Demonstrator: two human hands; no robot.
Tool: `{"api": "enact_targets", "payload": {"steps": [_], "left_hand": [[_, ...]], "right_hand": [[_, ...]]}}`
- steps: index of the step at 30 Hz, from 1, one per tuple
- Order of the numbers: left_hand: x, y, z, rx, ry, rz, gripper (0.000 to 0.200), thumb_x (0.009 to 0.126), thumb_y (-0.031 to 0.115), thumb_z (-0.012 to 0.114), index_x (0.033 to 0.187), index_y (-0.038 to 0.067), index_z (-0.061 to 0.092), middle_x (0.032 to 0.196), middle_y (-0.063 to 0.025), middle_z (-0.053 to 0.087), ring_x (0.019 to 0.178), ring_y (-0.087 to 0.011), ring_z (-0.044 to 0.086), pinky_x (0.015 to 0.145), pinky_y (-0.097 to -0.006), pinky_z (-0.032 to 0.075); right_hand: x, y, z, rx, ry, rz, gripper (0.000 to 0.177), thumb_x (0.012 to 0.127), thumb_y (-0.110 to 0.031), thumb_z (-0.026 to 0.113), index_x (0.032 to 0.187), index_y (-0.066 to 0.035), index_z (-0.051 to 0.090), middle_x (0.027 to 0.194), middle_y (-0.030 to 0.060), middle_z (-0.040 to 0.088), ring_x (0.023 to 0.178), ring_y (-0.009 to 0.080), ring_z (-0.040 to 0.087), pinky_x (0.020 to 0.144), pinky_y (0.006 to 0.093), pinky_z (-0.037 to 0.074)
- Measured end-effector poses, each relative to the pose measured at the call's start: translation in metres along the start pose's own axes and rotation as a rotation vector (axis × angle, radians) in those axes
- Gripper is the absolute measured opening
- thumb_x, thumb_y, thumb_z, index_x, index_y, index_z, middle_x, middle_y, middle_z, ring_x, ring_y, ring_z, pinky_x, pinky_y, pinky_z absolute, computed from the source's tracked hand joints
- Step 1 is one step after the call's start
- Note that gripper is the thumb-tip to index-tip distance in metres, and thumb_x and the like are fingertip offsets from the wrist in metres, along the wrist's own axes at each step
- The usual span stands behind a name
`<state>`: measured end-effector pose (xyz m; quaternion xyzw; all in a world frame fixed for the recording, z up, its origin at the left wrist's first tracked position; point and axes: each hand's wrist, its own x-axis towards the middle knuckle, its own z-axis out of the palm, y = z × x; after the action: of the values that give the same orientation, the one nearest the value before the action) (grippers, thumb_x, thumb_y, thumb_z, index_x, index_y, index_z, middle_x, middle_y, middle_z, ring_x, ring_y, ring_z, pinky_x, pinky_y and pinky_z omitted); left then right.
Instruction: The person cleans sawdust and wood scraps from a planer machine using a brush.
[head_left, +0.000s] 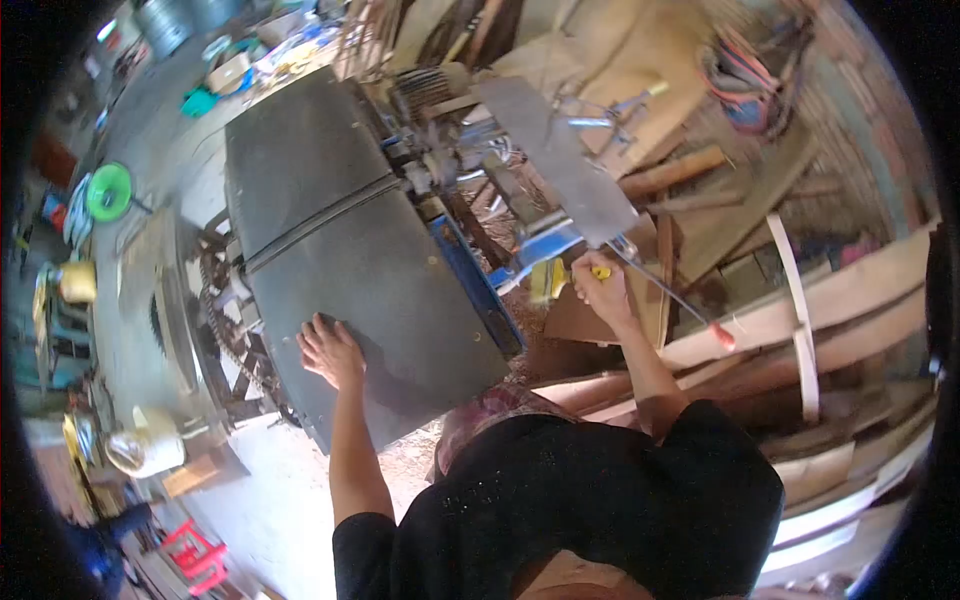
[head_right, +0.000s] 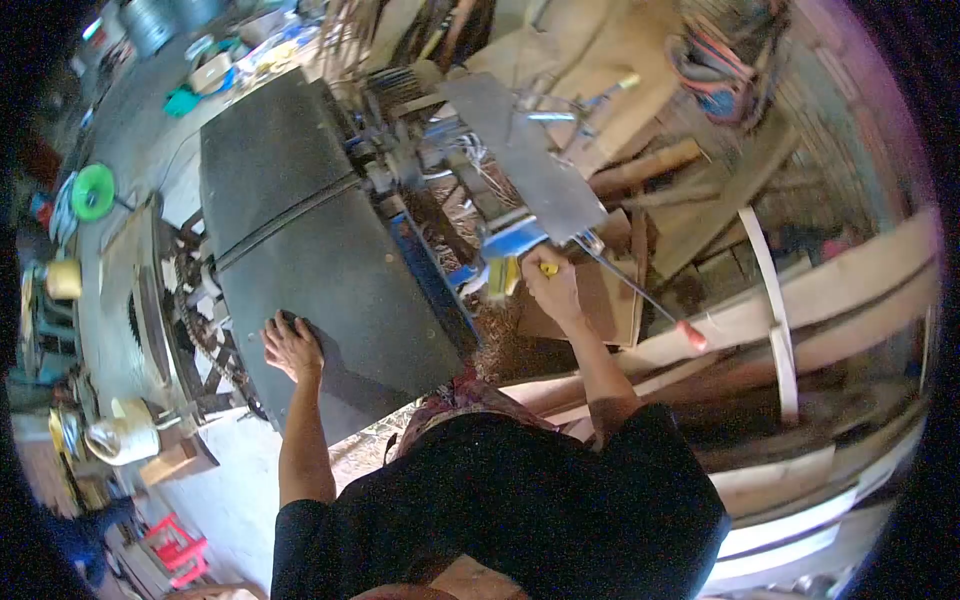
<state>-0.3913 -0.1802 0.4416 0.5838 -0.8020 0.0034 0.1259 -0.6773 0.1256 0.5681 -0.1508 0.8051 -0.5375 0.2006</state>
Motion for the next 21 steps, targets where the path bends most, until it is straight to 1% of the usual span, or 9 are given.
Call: {"api": "enact_targets", "payload": {"steps": [4, 9, 11, 13, 14, 15, 17, 19, 21], "left_hand": [[-0.002, 0.0, 0.0, 0.027, 0.011, 0.038, 0.053, 0.09, 0.044, 0.035, 0.132, 0.012, 0.037, 0.137, -0.0116, 0.034, 0.129, -0.0304, 0.025, 0.099, -0.0478, 0.022], [-0.008, -0.004, 0.007, 0.018, -0.016, 0.129, 0.057, 0.089, 0.052, 0.032, 0.134, 0.017, 0.035, 0.139, -0.0088, 0.032, 0.128, -0.0324, 0.025, 0.096, -0.0531, 0.021], [-0.01, 0.002, 0.011, -0.001, -0.001, 0.156, 0.058, 0.088, 0.054, 0.034, 0.134, 0.018, 0.035, 0.14, -0.0087, 0.032, 0.129, -0.0322, 0.025, 0.097, -0.0541, 0.019], [-0.014, 0.021, 0.007, -0.046, -0.014, 0.192, 0.059, 0.088, 0.053, 0.037, 0.134, 0.017, 0.034, 0.14, -0.0086, 0.032, 0.13, -0.0309, 0.024, 0.098, -0.0537, 0.017], [-0.015, 0.034, 0.005, -0.091, -0.032, 0.192, 0.059, 0.087, 0.052, 0.04, 0.134, 0.018, 0.035, 0.14, -0.0081, 0.031, 0.131, -0.03, 0.023, 0.1, -0.0524, 0.014], [-0.016, 0.048, 0.003, -0.096, -0.024, 0.19, 0.059, 0.087, 0.052, 0.04, 0.134, 0.018, 0.035, 0.14, -0.0081, 0.031, 0.131, -0.03, 0.023, 0.1, -0.0524, 0.014], [-0.017, 0.078, 0.002, -0.153, -0.043, 0.275, 0.057, 0.087, 0.051, 0.041, 0.134, 0.018, 0.036, 0.14, -0.0081, 0.031, 0.131, -0.0298, 0.022, 0.101, -0.0514, 0.014], [-0.015, 0.109, 0.002, -0.184, -0.034, 0.278, 0.057, 0.087, 0.051, 0.041, 0.133, 0.018, 0.036, 0.14, -0.0084, 0.031, 0.131, -0.0301, 0.021, 0.101, -0.0515, 0.014], [-0.008, 0.138, 0.006, -0.231, -0.028, 0.301, 0.057, 0.087, 0.05, 0.041, 0.133, 0.017, 0.036, 0.14, -0.0089, 0.03, 0.131, -0.0307, 0.021, 0.101, -0.0516, 0.016]], "right_hand": [[-0.048, 0.091, -0.029, -0.188, 0.082, -0.042, 0.015, 0.081, -0.016, 0.058, 0.079, -0.001, 0.059, 0.065, 0.0043, 0.058, 0.065, 0.0116, 0.057, 0.06, 0.0283, 0.045], [-0.098, 0.124, -0.062, -0.21, 0.186, -0.024, 0.017, 0.081, -0.019, 0.059, 0.081, -0.001, 0.061, 0.064, 0.0052, 0.058, 0.062, 0.0109, 0.056, 0.058, 0.0277, 0.045], [-0.11, 0.121, -0.073, -0.223, 0.228, -0.03, 0.018, 0.082, -0.019, 0.059, 0.081, -0.002, 0.061, 0.064, 0.0047, 0.059, 0.06, 0.0101, 0.056, 0.057, 0.0266, 0.046], [-0.117, 0.107, -0.08, -0.052, 0.259, 0.219, 0.019, 0.083, -0.021, 0.058, 0.08, -0.003, 0.062, 0.062, 0.0031, 0.058, 0.054, 0.0081, 0.054, 0.05, 0.0234, 0.045], [-0.113, 0.118, -0.084, 0.11, 0.248, 0.19, 0.02, 0.084, -0.024, 0.058, 0.081, -0.005, 0.061, 0.062, 0.0017, 0.057, 0.052, 0.007, 0.054, 0.045, 0.0215, 0.044], [-0.107, 0.118, -0.085, 0.111, 0.248, 0.181, 0.02, 0.084, -0.024, 0.058, 0.081, -0.005, 0.061, 0.062, 0.0017, 0.057, 0.052, 0.007, 0.054, 0.045, 0.0215, 0.044], [-0.088, 0.114, -0.086, 0.399, 0.225, 0.177, 0.019, 0.085, -0.025, 0.058, 0.084, -0.006, 0.059, 0.06, 0.0014, 0.056, 0.052, 0.0079, 0.055, 0.044, 0.0228, 0.046], [-0.066, 0.082, -0.082, 0.365, 0.219, 0.235, 0.016, 0.085, -0.022, 0.058, 0.084, -0.006, 0.057, 0.061, 0.002, 0.056, 0.052, 0.0082, 0.055, 0.044, 0.0231, 0.048], [-0.036, 0.061, -0.078, 0.265, 0.195, 0.08, 0.013, 0.085, -0.019, 0.059, 0.085, -0.006, 0.057, 0.062, 0.0025, 0.057, 0.051, 0.0087, 0.055, 0.044, 0.0227, 0.048]]}}
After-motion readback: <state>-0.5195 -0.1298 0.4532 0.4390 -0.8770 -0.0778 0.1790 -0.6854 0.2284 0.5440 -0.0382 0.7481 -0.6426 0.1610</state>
